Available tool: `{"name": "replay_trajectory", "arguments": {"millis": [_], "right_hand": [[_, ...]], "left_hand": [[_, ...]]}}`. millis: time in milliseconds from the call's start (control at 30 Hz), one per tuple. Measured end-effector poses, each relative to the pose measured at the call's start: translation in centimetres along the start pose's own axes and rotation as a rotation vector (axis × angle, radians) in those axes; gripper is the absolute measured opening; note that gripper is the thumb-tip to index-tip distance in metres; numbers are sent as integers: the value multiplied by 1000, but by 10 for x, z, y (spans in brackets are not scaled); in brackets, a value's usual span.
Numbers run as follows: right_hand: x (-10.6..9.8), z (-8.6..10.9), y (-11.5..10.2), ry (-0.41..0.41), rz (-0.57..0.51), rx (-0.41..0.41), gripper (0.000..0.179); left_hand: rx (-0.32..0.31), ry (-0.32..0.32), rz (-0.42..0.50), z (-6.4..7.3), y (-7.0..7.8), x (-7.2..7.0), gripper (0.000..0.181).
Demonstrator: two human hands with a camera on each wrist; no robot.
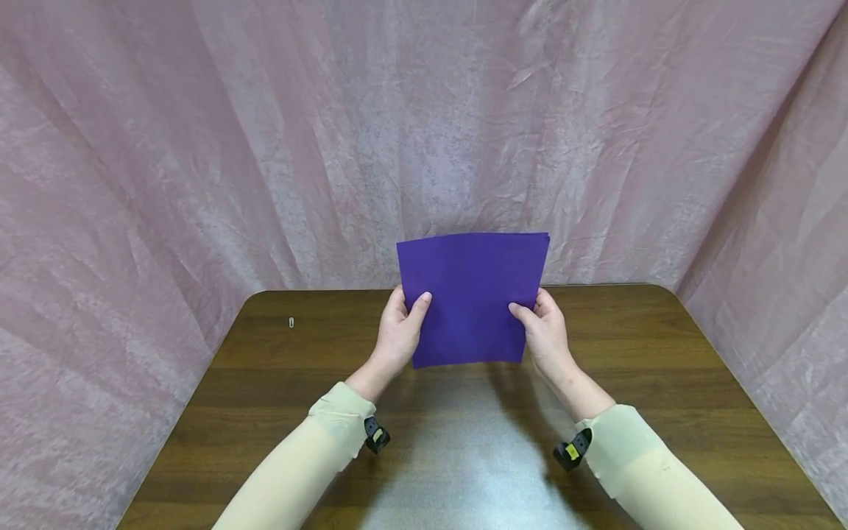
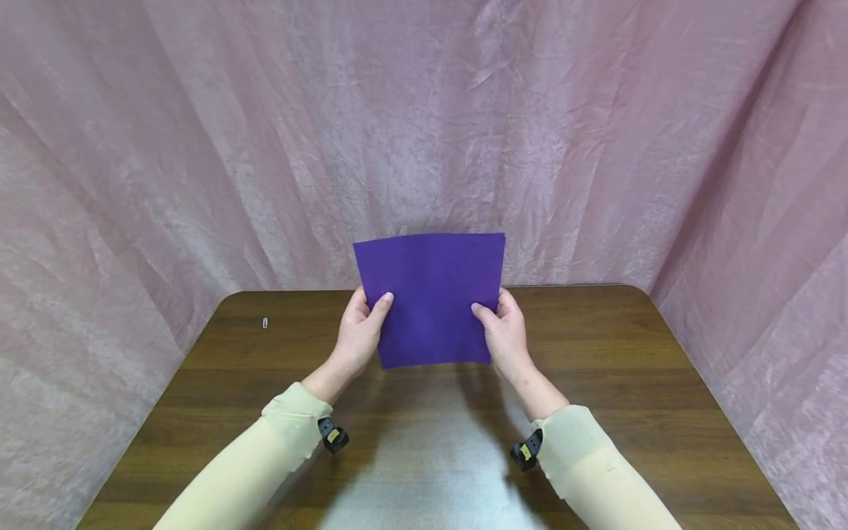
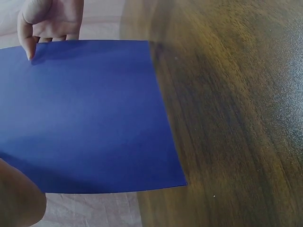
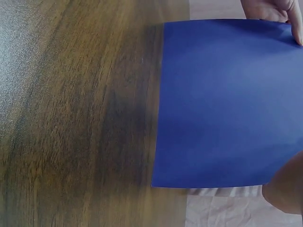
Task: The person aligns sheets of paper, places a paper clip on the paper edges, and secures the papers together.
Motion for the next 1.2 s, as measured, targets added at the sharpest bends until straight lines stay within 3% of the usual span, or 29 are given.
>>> {"name": "replay_trajectory", "arguments": {"millis": [233,533,733,833,1067,1200], "right_hand": [[1,-6,-17,29,-26,17,14],[3,-31,-68,59,-189,-167,11],[8,-31,-76,76,-252,-180,14],[8,-29,-75,93,-265,-187,14],[7,-25,-77,108,-255,-197,11],[9,-24,-79,95,-234,-200,8]], "left_hand": [[-1,4,-8,1,2,0,26],[17,16,-12,0,3,1,26],[26,42,-20,-5,6,0,24],[71,51,-15,-14,18,3,21],[198,45,13,-37,63,16,25],[220,48,-2,-39,73,18,28]]}}
Point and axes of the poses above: each hand's wrist, its own z-axis away from the middle knuckle, its own x-axis out of the palm, y = z × x, the point moved 3 cm from there along -z, towards the middle knuckle, and after that the axes turned 6 degrees about z, right-handed, at the moved point
